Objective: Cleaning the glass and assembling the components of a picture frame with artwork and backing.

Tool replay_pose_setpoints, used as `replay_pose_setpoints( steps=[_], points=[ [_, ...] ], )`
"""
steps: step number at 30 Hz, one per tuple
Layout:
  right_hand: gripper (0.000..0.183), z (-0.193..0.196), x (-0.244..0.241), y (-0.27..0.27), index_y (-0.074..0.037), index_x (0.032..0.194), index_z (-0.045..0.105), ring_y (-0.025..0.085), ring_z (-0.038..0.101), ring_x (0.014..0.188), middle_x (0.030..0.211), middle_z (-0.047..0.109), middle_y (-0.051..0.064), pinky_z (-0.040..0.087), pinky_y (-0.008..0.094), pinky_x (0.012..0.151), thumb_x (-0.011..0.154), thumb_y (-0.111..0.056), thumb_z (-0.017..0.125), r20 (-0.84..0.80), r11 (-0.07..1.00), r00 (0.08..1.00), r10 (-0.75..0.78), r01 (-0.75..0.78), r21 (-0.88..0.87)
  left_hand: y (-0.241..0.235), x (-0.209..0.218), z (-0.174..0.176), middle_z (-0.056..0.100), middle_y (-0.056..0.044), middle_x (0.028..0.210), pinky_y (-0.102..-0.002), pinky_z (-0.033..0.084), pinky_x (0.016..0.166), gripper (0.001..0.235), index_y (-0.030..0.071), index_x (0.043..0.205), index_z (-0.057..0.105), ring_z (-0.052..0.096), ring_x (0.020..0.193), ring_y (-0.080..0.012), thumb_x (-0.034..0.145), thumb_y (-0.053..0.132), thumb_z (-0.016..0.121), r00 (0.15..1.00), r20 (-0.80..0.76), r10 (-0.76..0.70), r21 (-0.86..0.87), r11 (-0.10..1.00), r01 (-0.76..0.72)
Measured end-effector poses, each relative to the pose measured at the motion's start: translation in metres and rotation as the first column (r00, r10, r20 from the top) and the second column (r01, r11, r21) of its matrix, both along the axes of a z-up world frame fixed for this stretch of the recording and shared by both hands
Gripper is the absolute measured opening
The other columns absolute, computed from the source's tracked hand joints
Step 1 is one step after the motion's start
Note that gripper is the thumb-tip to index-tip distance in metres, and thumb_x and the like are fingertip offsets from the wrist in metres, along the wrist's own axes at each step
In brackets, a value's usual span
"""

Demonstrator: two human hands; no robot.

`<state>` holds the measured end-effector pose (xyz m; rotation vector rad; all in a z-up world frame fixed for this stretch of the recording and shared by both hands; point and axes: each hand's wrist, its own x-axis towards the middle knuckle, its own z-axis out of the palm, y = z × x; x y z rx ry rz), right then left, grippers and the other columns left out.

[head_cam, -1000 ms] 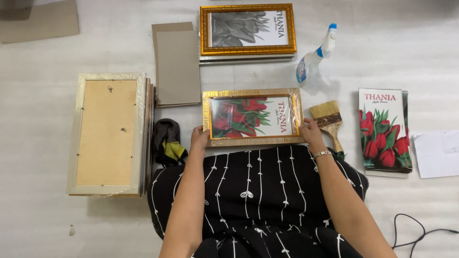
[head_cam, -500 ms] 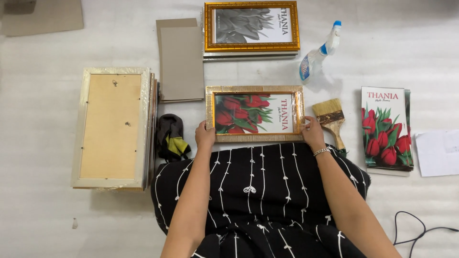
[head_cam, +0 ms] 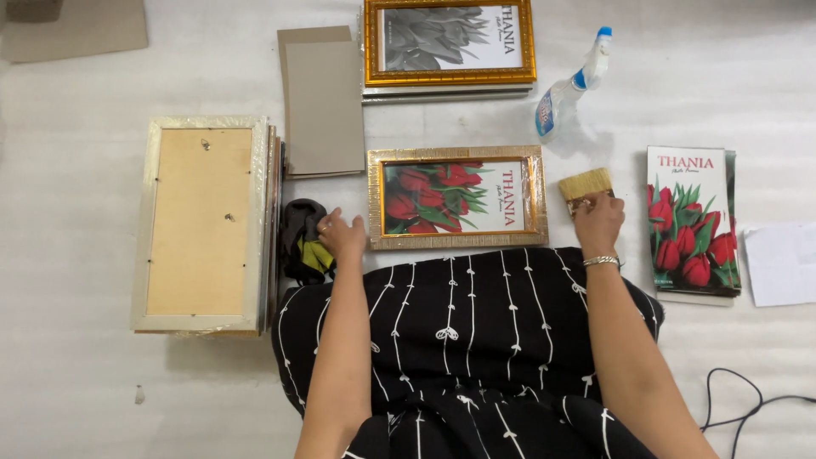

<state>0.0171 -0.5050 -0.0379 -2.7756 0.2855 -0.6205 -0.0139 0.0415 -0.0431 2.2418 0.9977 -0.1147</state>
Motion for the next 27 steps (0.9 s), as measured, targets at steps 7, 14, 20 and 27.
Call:
replay_pose_setpoints(
  steps=[7,14,20,27],
  points=[
    [0.027,0.007,-0.001,-0.014,-0.019,0.11,0.06,0.043,0.046,0.114,0.119,0.045,0.009,0.045,0.06,0.089,0.086,-0.028,0.068,-0.399,0.91,0.85,-0.344,0.406,0.081,-0.018,0.002,0.031,0.011,-0.009,0.168,-0.054,0.019,0.125,0.077,0.034,0.163,0.026,0.014,0.154,-0.0392,0.095,0.059,0.054,0.981,-0.192,-0.042,0.045,0.998,0.051],
    [0.06,0.014,-0.012,-0.003,-0.022,0.14,0.03,0.058,0.049,0.12,0.13,0.042,0.025,0.044,0.073,0.092,0.089,-0.01,0.059,-0.659,0.895,0.691,-0.296,0.442,0.061,-0.025,0.006,0.02,-0.025,-0.008,0.169,-0.055,-0.009,0.125,0.083,0.037,0.164,-0.005,-0.022,0.154,-0.0382,0.098,0.077,0.024,0.922,-0.36,-0.141,0.008,0.988,0.154],
    [0.044,0.033,-0.011,-0.008,-0.027,0.139,0.032,0.055,0.06,0.115,0.115,0.064,0.026,0.046,0.061,0.095,0.097,-0.022,0.046,-0.692,0.956,0.675,-0.258,0.281,-0.082,-0.019,0.008,-0.001,-0.034,-0.007,0.165,-0.058,-0.015,0.123,0.089,0.038,0.163,-0.012,-0.029,0.15,-0.0408,0.096,0.082,0.024,0.917,-0.368,-0.157,-0.002,0.986,0.168],
    [0.056,0.161,-0.016,-0.018,-0.022,0.134,0.053,0.049,0.064,0.115,0.113,0.069,0.024,0.048,0.056,0.099,0.082,-0.031,0.072,-0.649,0.98,0.752,-0.114,0.191,0.05,-0.017,0.008,-0.001,-0.038,-0.007,0.163,-0.06,-0.015,0.122,0.091,0.038,0.162,-0.014,-0.031,0.149,-0.0424,0.094,0.082,0.028,0.927,-0.339,-0.159,-0.044,0.987,0.153]
  ],
)
